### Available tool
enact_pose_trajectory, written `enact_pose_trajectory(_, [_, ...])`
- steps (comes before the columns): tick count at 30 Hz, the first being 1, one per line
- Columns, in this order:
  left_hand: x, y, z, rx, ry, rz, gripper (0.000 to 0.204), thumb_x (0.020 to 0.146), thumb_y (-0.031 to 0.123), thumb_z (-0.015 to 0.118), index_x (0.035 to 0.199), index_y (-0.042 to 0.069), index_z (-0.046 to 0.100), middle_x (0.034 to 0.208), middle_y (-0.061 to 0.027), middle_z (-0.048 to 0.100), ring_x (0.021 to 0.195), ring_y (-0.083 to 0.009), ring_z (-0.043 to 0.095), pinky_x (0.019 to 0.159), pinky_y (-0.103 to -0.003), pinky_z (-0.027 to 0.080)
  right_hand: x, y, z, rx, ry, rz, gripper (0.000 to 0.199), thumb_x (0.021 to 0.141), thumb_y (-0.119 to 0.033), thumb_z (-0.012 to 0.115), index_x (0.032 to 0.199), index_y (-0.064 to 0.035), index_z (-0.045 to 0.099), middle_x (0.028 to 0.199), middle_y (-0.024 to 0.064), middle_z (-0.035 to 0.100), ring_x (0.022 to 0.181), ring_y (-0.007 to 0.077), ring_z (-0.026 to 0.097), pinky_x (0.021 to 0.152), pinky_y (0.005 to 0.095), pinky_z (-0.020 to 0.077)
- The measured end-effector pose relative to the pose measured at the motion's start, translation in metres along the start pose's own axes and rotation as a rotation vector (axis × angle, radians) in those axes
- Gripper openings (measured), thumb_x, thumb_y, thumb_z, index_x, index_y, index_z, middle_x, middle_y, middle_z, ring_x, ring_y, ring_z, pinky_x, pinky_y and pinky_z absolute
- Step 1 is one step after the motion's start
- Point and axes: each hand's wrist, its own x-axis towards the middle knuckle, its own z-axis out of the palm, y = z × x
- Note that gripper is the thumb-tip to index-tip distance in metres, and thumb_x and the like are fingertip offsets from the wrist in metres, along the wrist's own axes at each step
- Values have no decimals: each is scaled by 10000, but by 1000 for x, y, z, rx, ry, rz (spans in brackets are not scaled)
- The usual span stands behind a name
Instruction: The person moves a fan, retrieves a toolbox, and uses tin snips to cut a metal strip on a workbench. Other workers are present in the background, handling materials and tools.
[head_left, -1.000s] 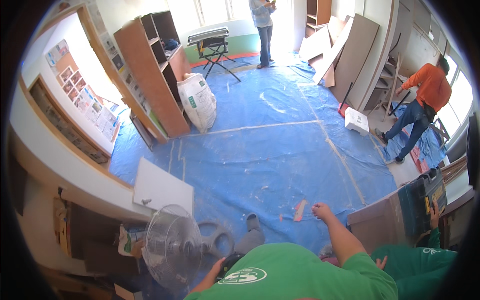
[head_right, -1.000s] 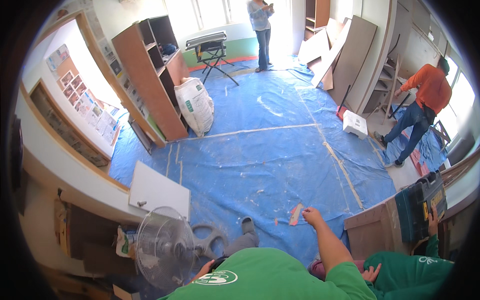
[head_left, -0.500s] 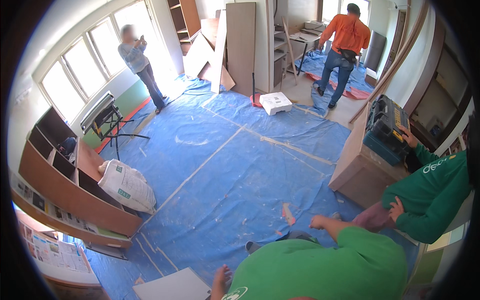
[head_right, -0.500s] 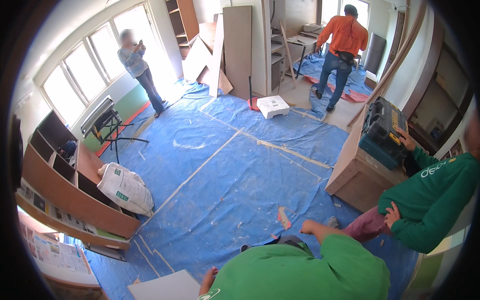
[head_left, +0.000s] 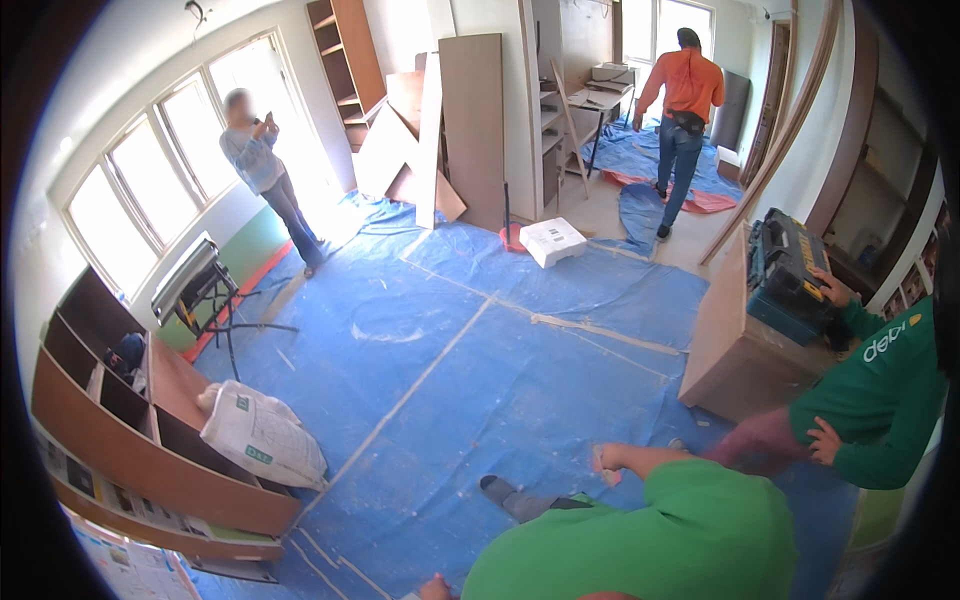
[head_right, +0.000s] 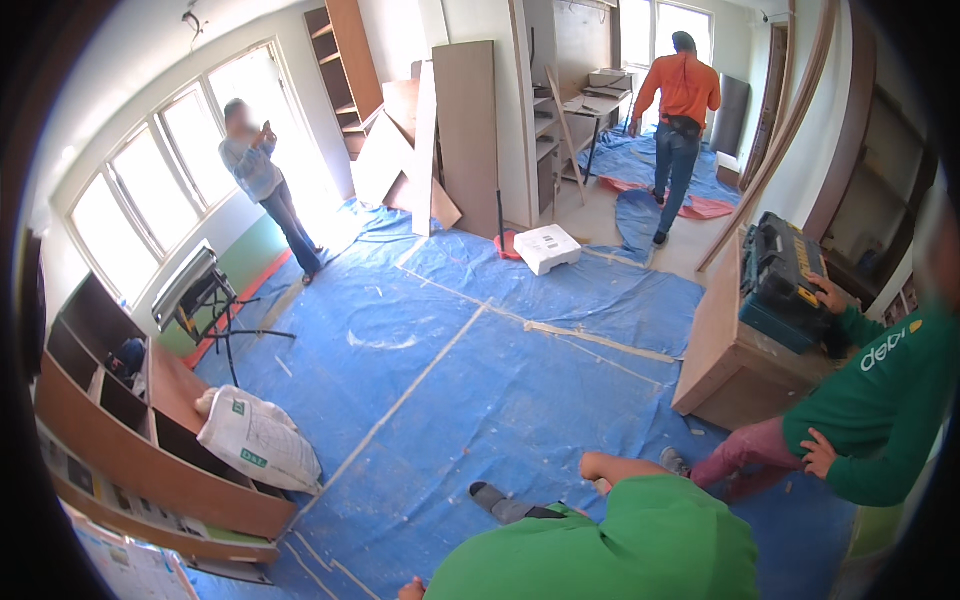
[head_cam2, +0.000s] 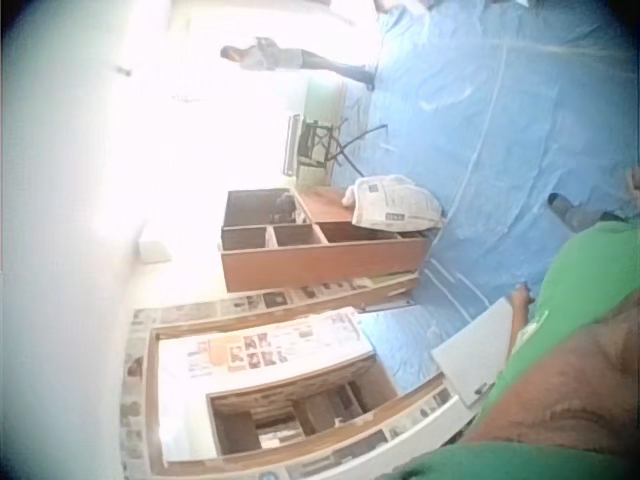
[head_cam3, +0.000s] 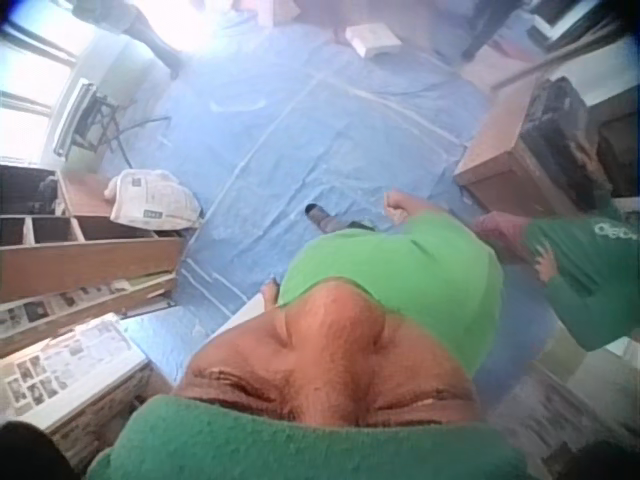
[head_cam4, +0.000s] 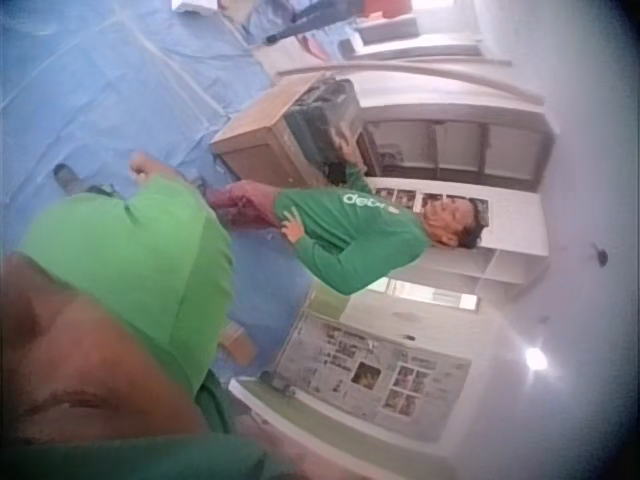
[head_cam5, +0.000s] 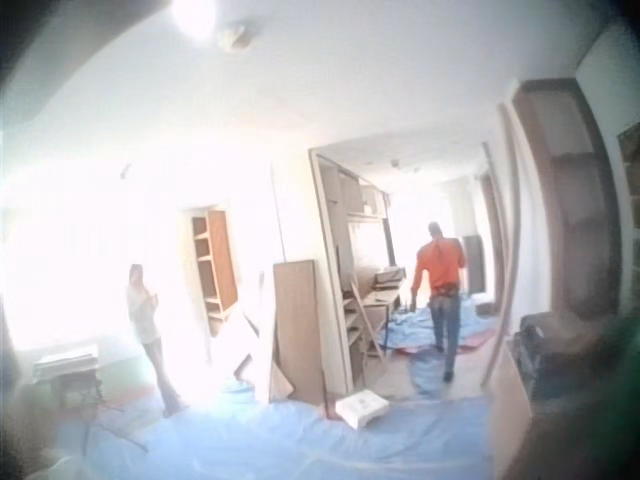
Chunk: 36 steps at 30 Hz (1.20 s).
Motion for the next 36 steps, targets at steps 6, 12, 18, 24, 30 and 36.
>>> enact_pose_trajectory(6, [62,100,-2,165,-137,106,295,974,321,632,1069,43,665,927,-128,672,898,-319,702,812,-483,595,125,-56,-128,232,-157,153,300,897,-297,696,1112,-99,764,1074,157,747,978,378,711,818,511,566])
enact_pose_trajectory(12, [118,226,-24,231,-198,201,289,954,315,650,1083,57,672,934,-121,680,911,-321,702,826,-487,590,239,-123,-241,359,135,19,385,887,-424,728,1093,-101,771,1048,152,756,1006,342,704,848,495,547])
enact_pose_trajectory(18, [159,339,-37,405,-312,325,288,935,308,668,1098,71,679,941,-115,689,924,-324,701,840,-491,586,265,-160,-324,700,242,16,403,891,-444,711,1110,-108,752,1040,149,757,1000,335,708,868,473,545])
enact_pose_trajectory(24, [218,418,-48,670,-503,438,293,915,302,687,1112,85,686,948,-108,697,937,-326,701,854,-495,581,198,-239,-216,838,162,264,426,923,-450,660,1201,-134,728,1157,178,725,1110,358,673,947,483,516])
enact_pose_trajectory(30, [278,458,-86,1099,-629,369,303,896,296,705,1126,99,693,955,-102,706,950,-328,701,868,-499,576,117,-392,-106,789,-58,320,471,1008,-448,518,1224,-76,711,1179,158,721,1111,384,667,933,529,507])
enact_pose_trajectory(36, [327,483,-156,1973,-852,810,319,876,290,723,1141,113,701,962,-95,714,964,-330,701,882,-503,572,5,-468,-156,1930,851,730,355,972,-340,669,1145,-37,729,1022,91,745,963,202,696,804,363,547])
